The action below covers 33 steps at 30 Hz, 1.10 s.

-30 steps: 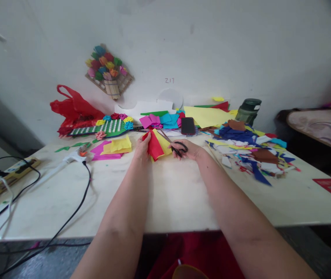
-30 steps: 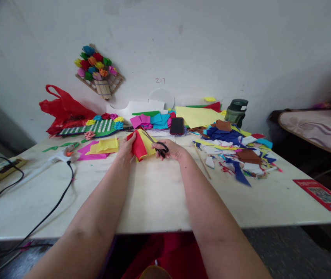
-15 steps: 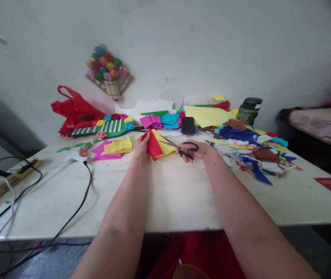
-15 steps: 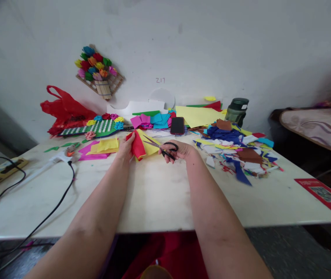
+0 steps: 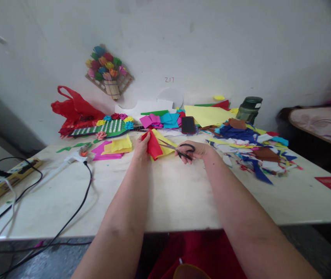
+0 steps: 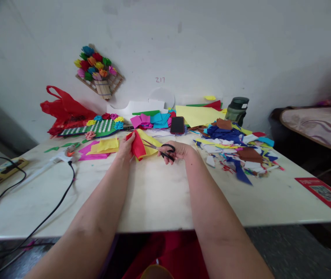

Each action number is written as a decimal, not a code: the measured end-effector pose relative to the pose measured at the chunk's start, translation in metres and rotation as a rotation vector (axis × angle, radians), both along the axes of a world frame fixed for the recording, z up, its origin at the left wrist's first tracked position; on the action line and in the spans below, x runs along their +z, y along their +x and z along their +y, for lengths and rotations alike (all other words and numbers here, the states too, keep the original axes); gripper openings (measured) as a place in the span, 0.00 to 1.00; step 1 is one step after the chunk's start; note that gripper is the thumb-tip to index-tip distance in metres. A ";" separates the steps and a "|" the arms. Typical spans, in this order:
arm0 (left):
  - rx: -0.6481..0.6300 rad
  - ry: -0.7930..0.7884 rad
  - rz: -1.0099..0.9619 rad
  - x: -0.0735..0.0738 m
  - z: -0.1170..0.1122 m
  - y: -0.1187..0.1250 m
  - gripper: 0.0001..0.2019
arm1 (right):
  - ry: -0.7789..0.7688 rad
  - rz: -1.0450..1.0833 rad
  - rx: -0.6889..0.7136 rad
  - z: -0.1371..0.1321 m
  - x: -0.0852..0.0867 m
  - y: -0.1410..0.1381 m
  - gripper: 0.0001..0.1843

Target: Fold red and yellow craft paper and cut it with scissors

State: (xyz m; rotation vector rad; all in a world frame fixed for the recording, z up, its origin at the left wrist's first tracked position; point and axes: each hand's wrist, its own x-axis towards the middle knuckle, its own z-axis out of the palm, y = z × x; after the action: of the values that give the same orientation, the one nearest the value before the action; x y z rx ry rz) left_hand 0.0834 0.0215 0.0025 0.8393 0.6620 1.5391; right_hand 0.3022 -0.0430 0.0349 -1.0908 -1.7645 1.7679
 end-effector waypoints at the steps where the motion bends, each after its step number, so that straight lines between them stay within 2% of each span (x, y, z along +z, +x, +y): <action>1: 0.001 0.001 0.001 0.000 0.000 0.000 0.14 | 0.008 0.005 -0.010 0.000 0.000 0.000 0.17; 9: 0.019 -0.020 -0.008 0.001 -0.001 0.000 0.13 | 0.017 -0.013 0.016 -0.003 0.004 -0.001 0.19; 16: 0.026 -0.033 -0.025 0.000 0.000 0.001 0.13 | -0.007 0.031 0.061 0.000 0.001 0.001 0.21; 25: 0.001 -0.022 -0.008 -0.003 0.004 0.000 0.15 | 0.026 0.090 0.020 0.002 0.000 -0.003 0.23; 33: 0.016 -0.031 -0.003 0.002 -0.001 0.002 0.13 | 0.013 0.045 0.037 -0.002 0.005 -0.004 0.20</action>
State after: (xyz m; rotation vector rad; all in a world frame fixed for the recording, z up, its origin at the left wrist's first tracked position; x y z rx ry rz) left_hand 0.0857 0.0201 0.0044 0.8102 0.6906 1.5408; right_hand 0.2981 -0.0447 0.0397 -1.0118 -1.7775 1.7856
